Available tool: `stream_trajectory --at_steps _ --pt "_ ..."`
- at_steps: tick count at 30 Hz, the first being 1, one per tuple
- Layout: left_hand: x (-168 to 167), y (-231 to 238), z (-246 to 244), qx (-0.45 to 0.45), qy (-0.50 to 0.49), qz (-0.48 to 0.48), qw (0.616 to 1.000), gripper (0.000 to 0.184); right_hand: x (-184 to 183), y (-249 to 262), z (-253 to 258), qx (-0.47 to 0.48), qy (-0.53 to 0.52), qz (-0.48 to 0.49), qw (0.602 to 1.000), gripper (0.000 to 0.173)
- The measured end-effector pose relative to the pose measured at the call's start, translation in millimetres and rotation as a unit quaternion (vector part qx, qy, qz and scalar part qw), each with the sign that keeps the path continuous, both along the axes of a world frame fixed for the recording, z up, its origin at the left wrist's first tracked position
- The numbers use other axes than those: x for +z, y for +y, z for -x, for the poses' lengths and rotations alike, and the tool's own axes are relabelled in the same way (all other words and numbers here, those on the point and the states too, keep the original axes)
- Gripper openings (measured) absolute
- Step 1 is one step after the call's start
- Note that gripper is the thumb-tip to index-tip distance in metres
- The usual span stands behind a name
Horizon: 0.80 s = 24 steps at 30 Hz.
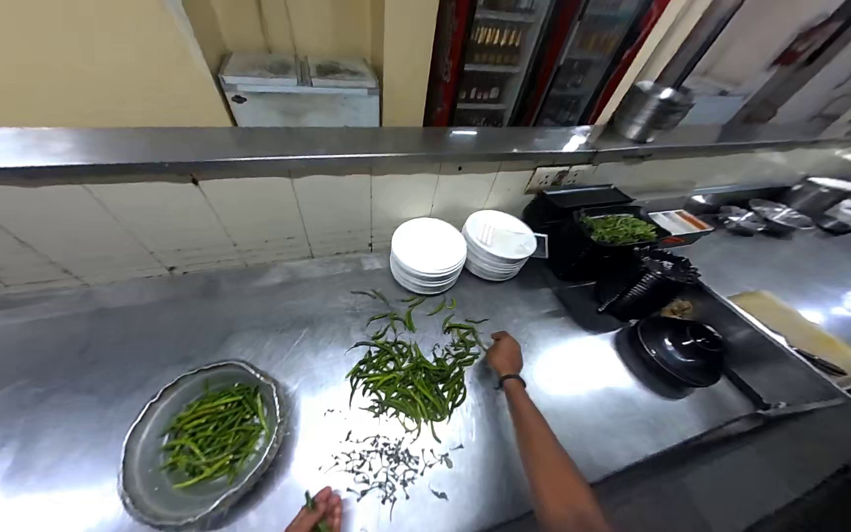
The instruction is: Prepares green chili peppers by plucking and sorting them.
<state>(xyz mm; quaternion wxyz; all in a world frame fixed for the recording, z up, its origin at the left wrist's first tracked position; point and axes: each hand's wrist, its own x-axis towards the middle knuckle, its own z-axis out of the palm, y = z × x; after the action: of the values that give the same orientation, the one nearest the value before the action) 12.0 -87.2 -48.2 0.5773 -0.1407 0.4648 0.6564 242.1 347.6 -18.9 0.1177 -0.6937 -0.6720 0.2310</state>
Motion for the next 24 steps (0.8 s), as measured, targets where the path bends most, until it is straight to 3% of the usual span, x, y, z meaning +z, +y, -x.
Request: stream_trajectory --at_steps 3,6,8,14,16,18,24 --pt "1 8 1 -0.026 0.015 0.029 0.999 0.023 -8 -21 10 0.056 -0.012 -0.021 0.998 0.024" --pt "4 14 6 -0.043 0.020 0.042 0.998 0.023 -14 -67 54 0.237 0.057 -0.035 0.969 0.017" --pt "12 20 11 -0.043 0.025 0.048 0.998 0.022 -21 -88 81 0.319 0.012 -0.016 0.947 0.015" --pt "25 16 26 0.018 0.050 0.042 0.998 0.022 -23 -99 103 0.235 -0.043 -0.036 0.970 0.017" --pt "22 9 26 0.049 0.048 0.049 0.996 0.022 -19 -106 108 0.262 -0.081 -0.048 0.961 0.014" --pt "16 2 21 0.066 0.038 0.055 0.996 0.021 -20 -110 109 0.279 -0.137 -0.025 0.950 0.023" --pt "10 -8 5 0.053 0.014 0.049 0.997 0.021 -17 -112 111 0.301 -0.180 0.036 0.936 0.029"
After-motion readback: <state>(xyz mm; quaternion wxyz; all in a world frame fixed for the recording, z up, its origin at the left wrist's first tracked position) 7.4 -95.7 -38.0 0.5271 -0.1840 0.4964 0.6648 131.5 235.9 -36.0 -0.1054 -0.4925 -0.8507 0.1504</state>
